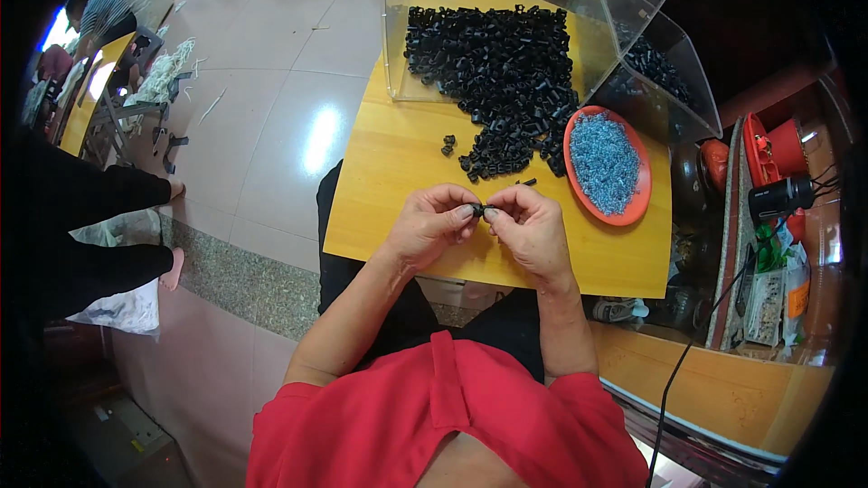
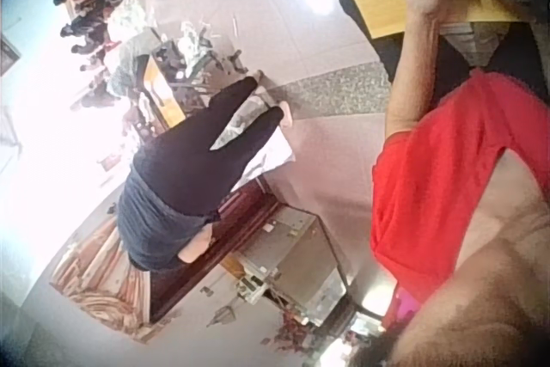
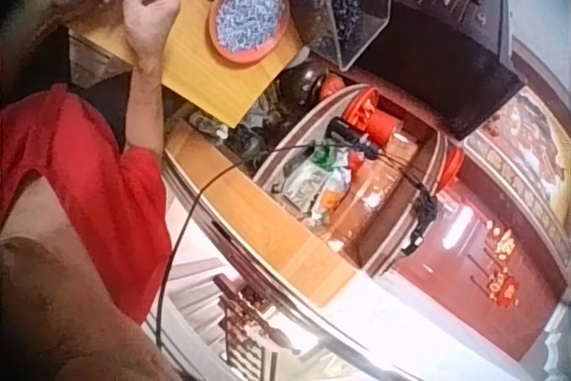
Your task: The person assembles plastic cord locks by hand, repeatedly picking up plastic casings from the table, inserting small springs from a tray, and pressing the inner plunger pieces into the casings.
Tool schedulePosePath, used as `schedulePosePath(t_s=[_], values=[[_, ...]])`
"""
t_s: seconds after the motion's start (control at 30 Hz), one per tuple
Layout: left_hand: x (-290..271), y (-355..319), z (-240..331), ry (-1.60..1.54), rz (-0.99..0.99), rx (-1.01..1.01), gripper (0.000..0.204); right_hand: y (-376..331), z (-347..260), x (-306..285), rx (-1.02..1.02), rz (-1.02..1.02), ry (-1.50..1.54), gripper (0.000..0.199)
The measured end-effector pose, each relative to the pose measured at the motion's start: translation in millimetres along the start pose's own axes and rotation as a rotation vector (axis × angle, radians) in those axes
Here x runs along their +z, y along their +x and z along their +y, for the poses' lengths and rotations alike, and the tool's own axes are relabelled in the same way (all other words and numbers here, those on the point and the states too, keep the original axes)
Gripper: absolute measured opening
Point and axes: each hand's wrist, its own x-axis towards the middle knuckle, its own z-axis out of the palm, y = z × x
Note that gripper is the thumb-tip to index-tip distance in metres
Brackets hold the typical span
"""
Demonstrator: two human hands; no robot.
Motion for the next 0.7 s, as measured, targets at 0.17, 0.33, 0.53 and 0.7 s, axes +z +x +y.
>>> schedulePosePath(t_s=[0.17,0.33,0.53,0.7], values=[[-2.0,-0.5,-4.4,0.066,0.028,0.022,0.014,4.4,-1.6,-3.2,0.06,-0.045,-0.04,0.005],[1.4,-1.8,-7.6,0.256,0.083,0.124,0.013,11.0,0.5,-6.2,0.073,-0.116,-0.131,0.005],[9.7,-5.1,-6.0,0.681,0.163,0.198,0.009,12.7,3.3,-6.5,0.029,-0.112,-0.331,0.008],[10.2,-6.2,-5.8,0.674,0.15,0.211,0.008,12.9,2.2,-9.4,-0.034,-0.151,-0.42,0.007]])
